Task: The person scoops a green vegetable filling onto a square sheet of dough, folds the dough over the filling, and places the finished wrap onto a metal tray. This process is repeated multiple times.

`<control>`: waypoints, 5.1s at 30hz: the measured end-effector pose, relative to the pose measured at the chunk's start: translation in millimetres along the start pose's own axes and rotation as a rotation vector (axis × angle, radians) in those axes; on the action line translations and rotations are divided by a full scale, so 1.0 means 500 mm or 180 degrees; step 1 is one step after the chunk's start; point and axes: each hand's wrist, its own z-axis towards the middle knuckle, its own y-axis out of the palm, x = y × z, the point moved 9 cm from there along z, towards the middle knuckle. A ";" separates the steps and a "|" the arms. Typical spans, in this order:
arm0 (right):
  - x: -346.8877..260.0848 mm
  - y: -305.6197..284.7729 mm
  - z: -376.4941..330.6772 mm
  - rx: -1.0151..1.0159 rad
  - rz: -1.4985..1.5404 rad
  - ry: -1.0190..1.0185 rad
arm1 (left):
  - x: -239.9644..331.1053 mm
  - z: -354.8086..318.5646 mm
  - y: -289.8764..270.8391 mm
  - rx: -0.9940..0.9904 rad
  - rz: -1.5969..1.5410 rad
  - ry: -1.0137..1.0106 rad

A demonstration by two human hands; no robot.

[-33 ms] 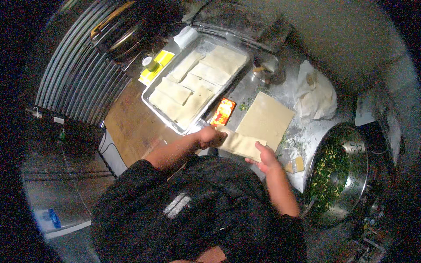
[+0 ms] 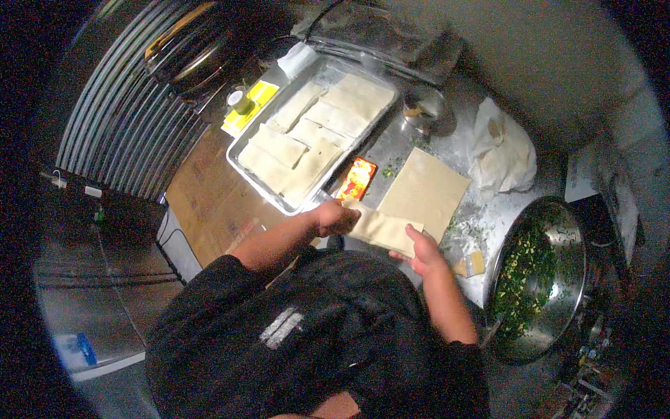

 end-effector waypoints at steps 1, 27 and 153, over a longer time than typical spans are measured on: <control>-0.002 0.015 0.010 0.0037 -0.0024 -0.0009 | 0.010 -0.004 -0.024 0.0059 -0.0031 0.0118; -0.124 0.543 0.577 0.0730 -0.1739 -0.0347 | 0.457 0.119 -0.849 0.1549 0.1234 0.1343; -0.111 -0.170 0.113 0.1807 -0.5366 -0.1410 | 0.123 0.217 0.225 -0.0423 0.5021 0.2654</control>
